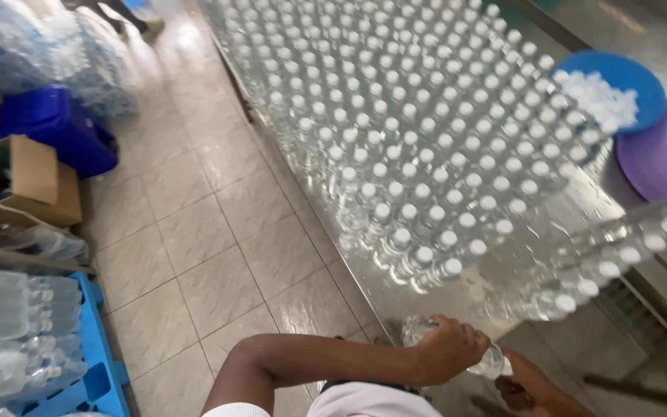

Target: Manual capping of water bottles and arranging them into a grid for packaging

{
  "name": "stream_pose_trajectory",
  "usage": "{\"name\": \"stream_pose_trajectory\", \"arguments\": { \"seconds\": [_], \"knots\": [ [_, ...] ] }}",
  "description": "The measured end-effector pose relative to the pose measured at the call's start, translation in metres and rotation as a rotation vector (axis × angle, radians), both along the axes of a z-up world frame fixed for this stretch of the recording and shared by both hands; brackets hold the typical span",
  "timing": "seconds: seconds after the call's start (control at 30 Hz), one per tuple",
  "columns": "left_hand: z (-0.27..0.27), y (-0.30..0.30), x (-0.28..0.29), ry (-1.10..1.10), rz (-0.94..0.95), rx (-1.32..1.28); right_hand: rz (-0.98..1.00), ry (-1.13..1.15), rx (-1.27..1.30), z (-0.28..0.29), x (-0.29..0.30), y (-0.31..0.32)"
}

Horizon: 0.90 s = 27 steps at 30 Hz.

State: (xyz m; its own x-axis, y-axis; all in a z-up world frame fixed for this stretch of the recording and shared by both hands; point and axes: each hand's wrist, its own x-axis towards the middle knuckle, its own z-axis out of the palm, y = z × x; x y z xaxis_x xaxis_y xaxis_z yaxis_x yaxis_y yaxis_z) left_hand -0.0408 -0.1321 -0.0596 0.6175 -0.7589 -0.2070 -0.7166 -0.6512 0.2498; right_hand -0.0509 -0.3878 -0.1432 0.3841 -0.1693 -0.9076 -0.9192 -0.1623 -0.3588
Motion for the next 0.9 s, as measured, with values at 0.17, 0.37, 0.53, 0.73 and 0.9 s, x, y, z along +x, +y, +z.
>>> {"name": "stream_pose_trajectory", "arguments": {
  "seconds": [0.17,0.37,0.53,0.73,0.9],
  "knots": [
    [-0.035,-0.015,-0.024,-0.394,-0.212,0.070,0.114,-0.122,0.013,0.091,-0.046,-0.001],
    [-0.041,-0.016,-0.005,0.392,0.149,-0.432,0.135,-0.456,-0.106,0.166,-0.026,0.031],
    [-0.057,0.003,0.000,0.536,0.320,-0.625,0.401,-0.668,-0.378,0.136,-0.004,0.046],
    [-0.085,0.066,-0.026,0.530,0.503,-0.605,0.351,-0.686,-0.497,0.104,0.012,0.016],
    [-0.129,0.105,-0.040,0.544,0.698,-0.601,0.454,-0.597,-0.522,0.129,0.015,0.016]
  ]
}}
